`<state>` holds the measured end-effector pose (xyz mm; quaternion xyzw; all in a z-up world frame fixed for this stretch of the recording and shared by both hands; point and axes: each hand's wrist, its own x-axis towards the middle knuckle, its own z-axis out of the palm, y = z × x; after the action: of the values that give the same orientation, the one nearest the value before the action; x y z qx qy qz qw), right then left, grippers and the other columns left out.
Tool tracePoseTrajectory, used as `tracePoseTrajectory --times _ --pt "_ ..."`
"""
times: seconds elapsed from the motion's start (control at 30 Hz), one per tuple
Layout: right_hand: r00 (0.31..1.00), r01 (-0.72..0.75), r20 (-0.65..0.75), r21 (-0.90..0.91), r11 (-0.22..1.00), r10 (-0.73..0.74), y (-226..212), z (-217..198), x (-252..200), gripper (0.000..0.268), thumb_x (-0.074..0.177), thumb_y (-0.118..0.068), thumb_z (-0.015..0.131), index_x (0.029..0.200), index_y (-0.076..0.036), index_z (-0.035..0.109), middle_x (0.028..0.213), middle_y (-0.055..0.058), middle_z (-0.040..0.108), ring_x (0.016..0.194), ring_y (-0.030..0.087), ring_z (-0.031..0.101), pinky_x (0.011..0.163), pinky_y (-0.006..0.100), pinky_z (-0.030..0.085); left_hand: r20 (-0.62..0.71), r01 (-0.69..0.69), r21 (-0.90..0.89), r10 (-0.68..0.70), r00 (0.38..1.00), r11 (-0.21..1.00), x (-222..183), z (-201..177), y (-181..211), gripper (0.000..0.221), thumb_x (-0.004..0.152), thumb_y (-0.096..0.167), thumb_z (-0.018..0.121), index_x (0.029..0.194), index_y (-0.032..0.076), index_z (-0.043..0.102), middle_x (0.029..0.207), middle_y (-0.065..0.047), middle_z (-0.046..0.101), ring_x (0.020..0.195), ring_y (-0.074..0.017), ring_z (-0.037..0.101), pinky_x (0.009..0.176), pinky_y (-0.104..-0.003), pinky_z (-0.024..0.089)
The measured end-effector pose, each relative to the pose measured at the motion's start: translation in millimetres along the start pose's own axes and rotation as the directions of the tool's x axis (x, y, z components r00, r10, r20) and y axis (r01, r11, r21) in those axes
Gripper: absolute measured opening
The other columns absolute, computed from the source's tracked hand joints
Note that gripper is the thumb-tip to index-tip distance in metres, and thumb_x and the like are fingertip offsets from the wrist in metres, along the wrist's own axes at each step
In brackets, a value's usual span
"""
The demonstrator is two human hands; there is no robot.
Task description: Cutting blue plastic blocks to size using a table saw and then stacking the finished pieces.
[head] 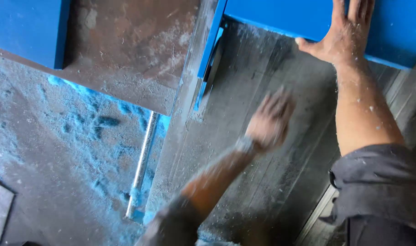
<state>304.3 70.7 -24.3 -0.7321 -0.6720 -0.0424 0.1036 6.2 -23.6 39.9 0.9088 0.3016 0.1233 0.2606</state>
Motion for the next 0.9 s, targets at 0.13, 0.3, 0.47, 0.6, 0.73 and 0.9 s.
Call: tracePoseTrajectory --times 0.13,0.3,0.47,0.6,0.73,0.9 --pt "0.983 -0.132 -0.136 -0.056 0.990 0.124 -14.5 -5.5 5.7 0.095 0.094 -0.048 0.074 0.166 -0.004 0.031 0.167 0.023 0.028 0.155 0.049 0.028 0.128 0.065 0.024 0.167 -0.009 -0.256 0.054 0.985 0.967 -147.7 -20.3 26.3 0.055 0.089 0.013 0.064 0.144 0.003 0.059 0.161 -0.017 0.050 0.153 -0.0319 0.042 0.130 -0.051 0.029" --pt "0.928 -0.271 -0.215 0.178 0.946 0.306 -127.4 -33.5 -95.6 0.055 0.112 -0.025 0.064 0.157 -0.002 0.042 0.166 0.021 0.033 0.152 0.043 0.037 0.127 0.055 0.037 0.410 0.306 -0.384 -0.136 0.902 0.871 -299.6 -51.9 23.2 0.047 0.085 0.021 0.072 0.130 0.009 0.066 0.132 -0.015 0.067 0.123 -0.0343 0.063 0.106 -0.048 0.048" --pt "0.921 -0.302 -0.174 0.251 0.920 0.350 -258.3 -76.3 -235.9 0.055 0.106 -0.025 0.064 0.152 0.000 0.050 0.158 0.021 0.042 0.146 0.043 0.043 0.121 0.054 0.040 0.591 0.510 -0.272 -0.277 0.758 0.816 -380.0 -81.5 0.0 0.040 0.088 0.030 0.073 0.124 0.014 0.068 0.116 -0.014 0.072 0.102 -0.0373 0.069 0.085 -0.050 0.057" --pt "0.903 -0.371 -0.141 0.219 0.902 0.406 -343.6 -82.5 -318.5 0.059 0.099 -0.024 0.066 0.150 0.000 0.049 0.156 0.022 0.042 0.143 0.044 0.043 0.119 0.055 0.038 0.347 0.551 -0.277 -0.452 0.822 0.787 -405.2 -129.4 -14.4 0.042 0.084 0.032 0.075 0.122 0.017 0.069 0.115 -0.011 0.073 0.101 -0.0372 0.069 0.083 -0.050 0.057" --pt "0.898 -0.399 -0.125 0.171 0.901 0.422 -393.4 -68.2 -361.2 0.068 0.091 -0.030 0.072 0.146 0.003 0.048 0.152 0.026 0.041 0.137 0.047 0.043 0.114 0.056 0.039 0.201 0.543 -0.332 -0.505 0.840 0.771 -451.4 -179.9 -38.0 0.043 0.086 0.034 0.074 0.126 0.018 0.068 0.115 -0.009 0.074 0.100 -0.0364 0.071 0.084 -0.049 0.057" --pt "0.797 -0.601 0.014 0.112 0.791 0.603 -438.0 -51.4 -367.0 0.069 0.085 -0.037 0.077 0.139 0.000 0.055 0.146 0.025 0.046 0.132 0.045 0.046 0.110 0.054 0.043 0.237 0.542 -0.334 -0.488 0.840 0.771 -551.2 -232.9 -85.4 0.046 0.087 0.035 0.072 0.129 0.019 0.065 0.120 -0.008 0.072 0.103 -0.0352 0.070 0.087 -0.048 0.057"
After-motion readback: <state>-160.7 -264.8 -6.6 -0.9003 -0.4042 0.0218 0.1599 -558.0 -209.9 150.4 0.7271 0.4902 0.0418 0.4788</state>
